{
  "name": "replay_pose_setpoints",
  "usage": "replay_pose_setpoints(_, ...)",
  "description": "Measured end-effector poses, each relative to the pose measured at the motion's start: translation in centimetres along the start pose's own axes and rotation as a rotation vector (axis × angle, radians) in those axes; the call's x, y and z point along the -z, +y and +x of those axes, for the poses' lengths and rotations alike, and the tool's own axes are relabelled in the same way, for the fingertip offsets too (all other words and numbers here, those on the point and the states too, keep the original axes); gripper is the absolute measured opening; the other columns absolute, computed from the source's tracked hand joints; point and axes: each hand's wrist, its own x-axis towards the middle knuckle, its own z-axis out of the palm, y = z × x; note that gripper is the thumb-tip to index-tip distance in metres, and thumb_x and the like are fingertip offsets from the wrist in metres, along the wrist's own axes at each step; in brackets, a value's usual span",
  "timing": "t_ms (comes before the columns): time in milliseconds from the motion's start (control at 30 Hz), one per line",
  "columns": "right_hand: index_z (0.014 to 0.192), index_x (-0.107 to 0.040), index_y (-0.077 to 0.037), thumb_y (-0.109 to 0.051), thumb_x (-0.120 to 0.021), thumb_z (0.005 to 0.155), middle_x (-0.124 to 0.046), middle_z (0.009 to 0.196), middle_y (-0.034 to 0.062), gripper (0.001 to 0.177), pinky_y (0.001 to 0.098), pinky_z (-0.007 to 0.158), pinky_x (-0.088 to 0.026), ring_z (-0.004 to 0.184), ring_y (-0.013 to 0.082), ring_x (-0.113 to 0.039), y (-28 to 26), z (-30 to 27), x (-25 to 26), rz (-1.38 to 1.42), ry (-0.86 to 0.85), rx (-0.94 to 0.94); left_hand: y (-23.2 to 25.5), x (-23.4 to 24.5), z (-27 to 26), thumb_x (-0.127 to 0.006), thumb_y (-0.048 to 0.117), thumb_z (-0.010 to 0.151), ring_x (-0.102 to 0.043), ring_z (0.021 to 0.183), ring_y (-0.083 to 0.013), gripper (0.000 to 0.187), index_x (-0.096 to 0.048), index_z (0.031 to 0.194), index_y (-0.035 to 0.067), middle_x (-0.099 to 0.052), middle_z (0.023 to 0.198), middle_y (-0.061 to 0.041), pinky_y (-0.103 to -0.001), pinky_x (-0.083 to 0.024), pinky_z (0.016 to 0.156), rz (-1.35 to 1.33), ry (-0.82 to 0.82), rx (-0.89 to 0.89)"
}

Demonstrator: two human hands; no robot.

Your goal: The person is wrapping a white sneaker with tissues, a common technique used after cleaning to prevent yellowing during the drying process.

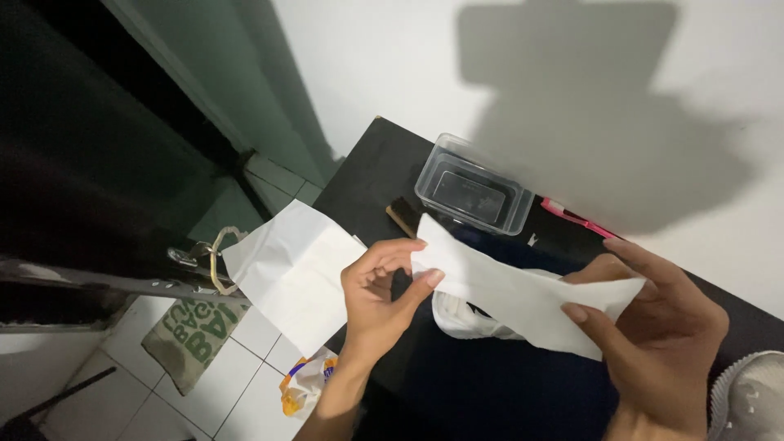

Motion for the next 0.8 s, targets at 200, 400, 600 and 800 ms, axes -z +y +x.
replay_pose_setpoints(200, 0.14, -0.054, 0.007, 0.001, -0.074, 0.076, -0.068, 0.124, 0.0219, 0.066, 0.0327, 0.108, -0.058, 0.112, 0.0232, -0.068, -0.4, 0.4, -0.6, 0.073, 0.203, -0.155, 0.5, 1.2, -0.3, -0.085, 0.006, 0.085, -0.055, 0.072, -0.0065, 0.039, -0.071, 0.121, 0.01, -0.059, 0.076, 0.005, -0.025, -0.055, 0.085, 0.052, -0.128, -0.086)
replay_pose_setpoints(400, 0.136, -0.052, -0.008, -0.002, -0.078, 0.092, -0.05, 0.084, -0.0101, 0.051, 0.0146, 0.07, -0.039, 0.069, -0.0037, -0.041, 0.6, 0.2, -1.5, -0.012, 0.341, -0.154, 1.7, 2.1, -0.6, -0.084, 0.006, 0.085, -0.051, 0.075, -0.0107, 0.046, -0.067, 0.127, 0.005, -0.054, 0.08, 0.003, -0.029, -0.054, 0.089, 0.059, -0.198, -0.149)
replay_pose_setpoints(600, 0.087, -0.057, -0.001, 0.01, -0.076, 0.097, -0.061, 0.081, 0.008, 0.025, 0.0271, 0.082, -0.043, 0.076, 0.0136, -0.053, 0.0, 0.4, -2.3, -0.045, 0.293, -0.027, 3.3, 2.0, -0.7, -0.075, 0.004, 0.087, -0.045, 0.071, -0.0116, 0.051, -0.06, 0.135, 0.002, -0.049, 0.074, 0.003, -0.04, -0.049, 0.109, 0.063, -0.175, -0.235)
replay_pose_setpoints(800, 0.124, -0.065, 0.008, 0.004, -0.081, 0.076, -0.065, 0.118, 0.0191, 0.051, 0.0316, 0.103, -0.04, 0.114, 0.0242, -0.059, 0.0, 0.2, -1.1, -0.065, 0.083, -0.036, 3.9, 2.1, -1.3, -0.068, 0.007, 0.094, -0.038, 0.084, -0.0164, 0.056, -0.049, 0.146, -0.002, -0.039, 0.087, 0.0, -0.032, -0.033, 0.079, 0.019, -0.216, -0.202)
